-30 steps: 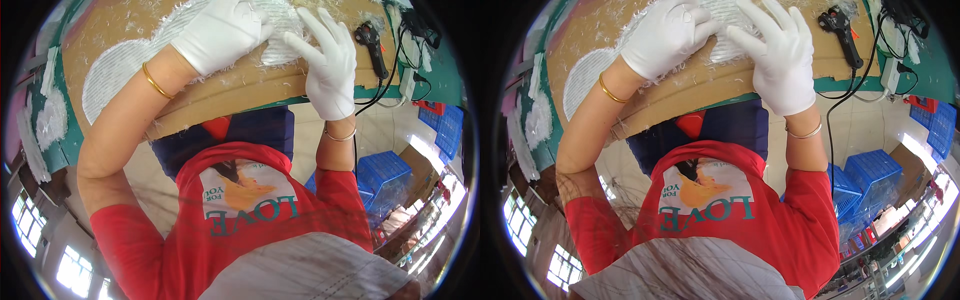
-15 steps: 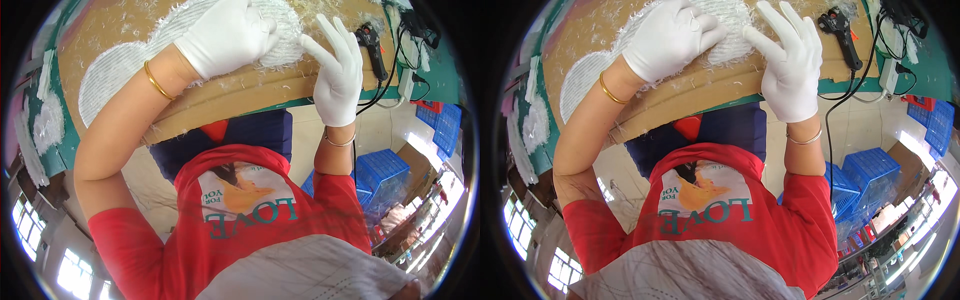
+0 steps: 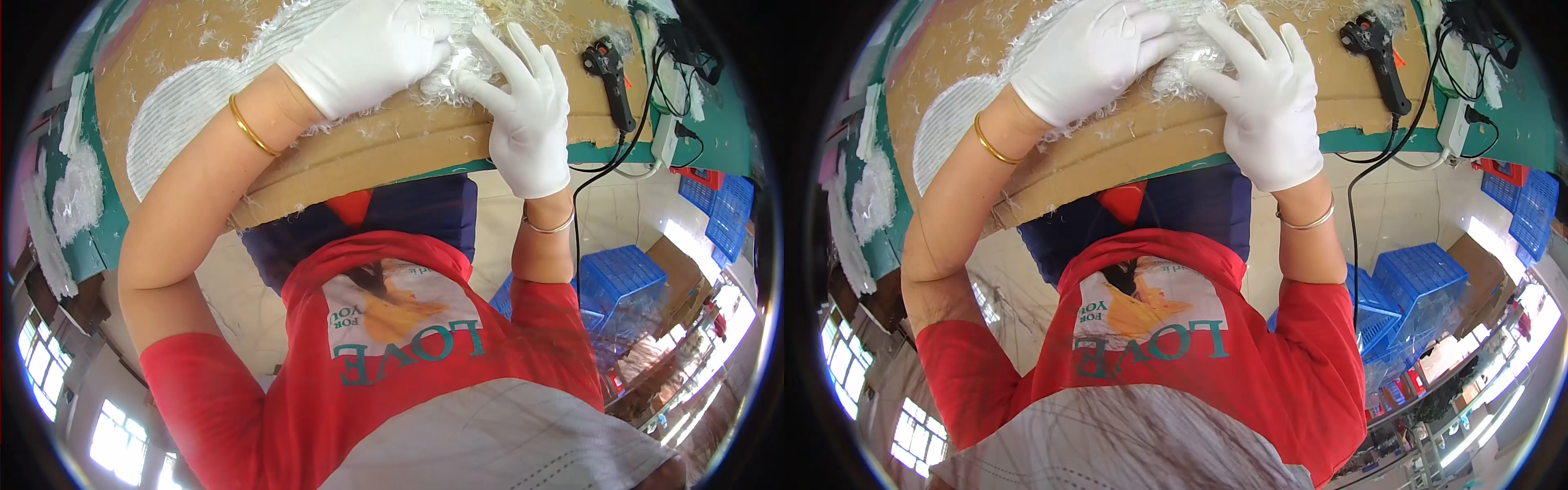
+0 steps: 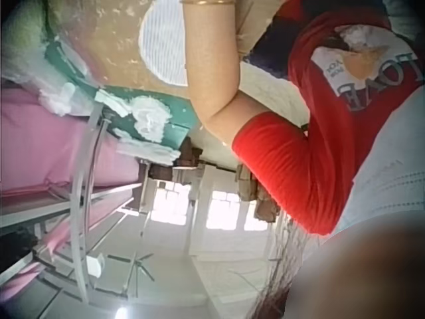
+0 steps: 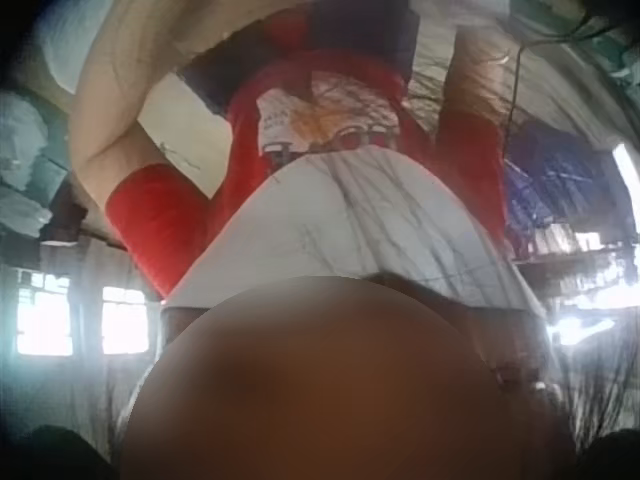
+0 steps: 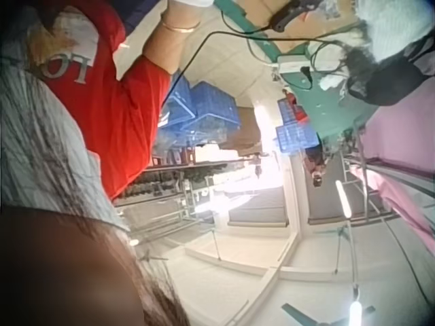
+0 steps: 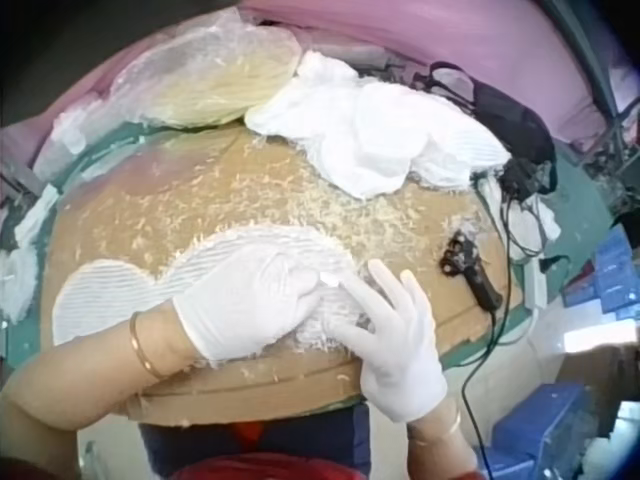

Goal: Assembling white decorative angel wings by attaching fluffy white fibers to a base template using a hot glue gun.

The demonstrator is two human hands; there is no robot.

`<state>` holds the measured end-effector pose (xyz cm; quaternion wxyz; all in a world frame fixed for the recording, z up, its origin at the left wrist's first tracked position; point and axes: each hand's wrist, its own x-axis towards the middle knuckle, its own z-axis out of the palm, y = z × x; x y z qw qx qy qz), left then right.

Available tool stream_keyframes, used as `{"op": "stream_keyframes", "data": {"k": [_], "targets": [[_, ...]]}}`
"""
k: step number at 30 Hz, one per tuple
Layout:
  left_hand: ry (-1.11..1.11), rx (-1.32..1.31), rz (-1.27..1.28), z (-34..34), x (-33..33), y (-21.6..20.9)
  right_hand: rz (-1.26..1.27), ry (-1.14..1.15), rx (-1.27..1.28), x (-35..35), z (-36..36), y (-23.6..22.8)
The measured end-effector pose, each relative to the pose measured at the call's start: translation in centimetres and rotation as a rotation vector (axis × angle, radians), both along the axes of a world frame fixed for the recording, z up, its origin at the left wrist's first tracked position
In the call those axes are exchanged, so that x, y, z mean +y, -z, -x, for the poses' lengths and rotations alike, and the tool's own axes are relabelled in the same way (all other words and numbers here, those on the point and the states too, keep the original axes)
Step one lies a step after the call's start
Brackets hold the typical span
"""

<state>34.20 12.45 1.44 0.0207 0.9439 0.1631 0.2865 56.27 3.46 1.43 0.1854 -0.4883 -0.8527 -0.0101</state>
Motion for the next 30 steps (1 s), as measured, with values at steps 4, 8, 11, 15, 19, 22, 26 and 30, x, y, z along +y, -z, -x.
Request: {"op": "stream_keyframes", "data": {"k": [4,8,11,15,19,22,26,30], "targets": [[-0.097,0.111,0.224,-0.3,-2.9,-3.4,0.013,0.040,-0.027,-0.6,-0.2,0.2],[-0.238,0.113,0.421,0.2,-8.1,-2.6,-0.098,0.096,0.138,-0.6,-1.2,0.7],[-0.279,0.180,0.412,-0.3,-9.2,-1.5,-0.200,0.181,0.217,-0.8,-2.7,0.4],[-0.372,0.199,0.399,-0.5,-10.4,-0.8,-0.295,0.486,0.344,-0.5,-8.5,-0.7],[-0.452,0.104,0.378,-0.7,-11.0,-1.0,0.026,0.710,0.100,-0.4,-10.8,-0.8],[-0.520,0.062,0.385,-2.1,-9.9,-1.9,0.152,0.714,-0.042,0.8,-11.9,-0.3],[-0.550,0.111,0.409,-3.0,-9.9,-1.5,0.068,0.785,-0.160,2.3,-12.2,-0.4],[-0.482,0.148,0.422,0.4,-12.7,-1.5,-0.021,0.943,0.363,0.8,-10.3,-2.2]]}}
